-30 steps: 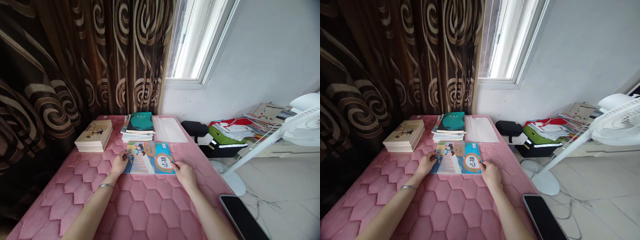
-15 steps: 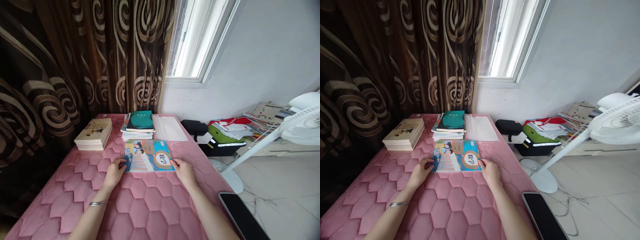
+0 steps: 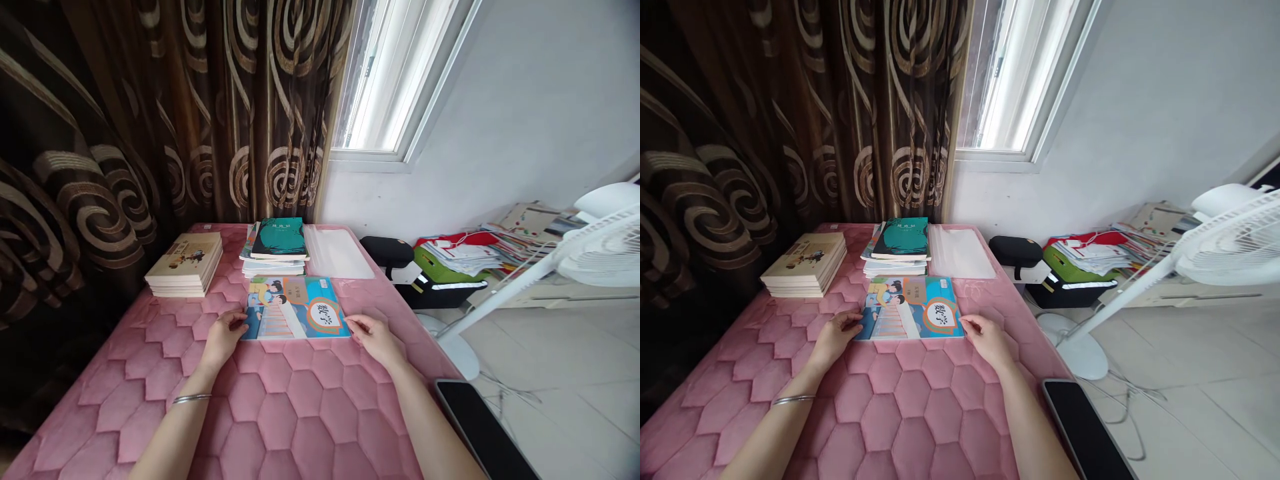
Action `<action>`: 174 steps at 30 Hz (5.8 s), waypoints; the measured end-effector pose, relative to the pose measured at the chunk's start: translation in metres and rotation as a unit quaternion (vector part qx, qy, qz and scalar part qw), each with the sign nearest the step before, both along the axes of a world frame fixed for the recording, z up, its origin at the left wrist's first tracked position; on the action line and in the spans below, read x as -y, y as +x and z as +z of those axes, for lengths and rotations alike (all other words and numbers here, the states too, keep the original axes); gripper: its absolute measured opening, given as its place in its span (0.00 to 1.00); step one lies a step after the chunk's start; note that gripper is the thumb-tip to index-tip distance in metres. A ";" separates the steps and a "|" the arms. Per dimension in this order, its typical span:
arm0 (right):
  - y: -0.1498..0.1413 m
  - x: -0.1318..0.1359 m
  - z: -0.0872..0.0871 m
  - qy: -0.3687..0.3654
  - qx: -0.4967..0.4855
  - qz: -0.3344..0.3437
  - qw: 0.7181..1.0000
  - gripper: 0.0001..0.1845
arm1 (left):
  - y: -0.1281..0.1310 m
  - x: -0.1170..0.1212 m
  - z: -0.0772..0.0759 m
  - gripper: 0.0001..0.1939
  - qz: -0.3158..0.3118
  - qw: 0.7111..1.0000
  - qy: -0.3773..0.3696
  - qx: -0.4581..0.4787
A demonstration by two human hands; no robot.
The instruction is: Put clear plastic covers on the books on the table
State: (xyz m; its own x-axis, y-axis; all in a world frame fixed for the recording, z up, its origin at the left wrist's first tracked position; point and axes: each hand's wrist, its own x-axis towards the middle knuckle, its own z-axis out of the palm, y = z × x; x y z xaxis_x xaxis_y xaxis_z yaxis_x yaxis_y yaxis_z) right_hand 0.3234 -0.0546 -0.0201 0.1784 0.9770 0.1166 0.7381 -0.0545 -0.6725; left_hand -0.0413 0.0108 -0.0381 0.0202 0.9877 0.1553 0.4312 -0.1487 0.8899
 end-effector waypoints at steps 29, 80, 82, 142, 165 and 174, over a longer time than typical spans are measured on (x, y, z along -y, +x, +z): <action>-0.005 0.008 0.006 0.107 0.117 0.139 0.978 0.11 | -0.008 0.021 0.029 0.06 -0.151 0.954 0.129 -0.226; 0.003 -0.003 -0.001 0.080 0.080 0.146 0.983 0.11 | -0.022 0.018 0.029 0.11 -0.196 0.948 0.137 -0.209; 0.004 -0.004 -0.003 0.082 0.080 0.147 0.982 0.11 | -0.023 0.018 0.029 0.11 -0.200 0.948 0.136 -0.209; -0.199 -0.024 0.005 0.193 0.239 0.279 0.910 0.11 | -0.016 0.023 0.029 0.13 -0.174 0.970 0.088 -0.148; -0.201 -0.023 0.000 0.176 0.230 0.266 0.919 0.09 | -0.008 0.027 0.032 0.12 -0.167 0.961 0.097 -0.200; -0.201 -0.023 -0.001 0.177 0.222 0.267 0.921 0.09 | -0.008 0.026 0.031 0.11 -0.167 0.957 0.094 -0.217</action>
State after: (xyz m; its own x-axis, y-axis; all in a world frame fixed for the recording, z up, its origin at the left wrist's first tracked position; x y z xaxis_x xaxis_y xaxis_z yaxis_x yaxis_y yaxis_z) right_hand 0.1222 -0.0317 -0.0211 -0.4584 0.7980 0.3912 0.8028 0.5607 -0.2030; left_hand -0.0493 -0.0149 -0.0071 0.4336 0.8698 0.2356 0.6544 -0.4837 0.5813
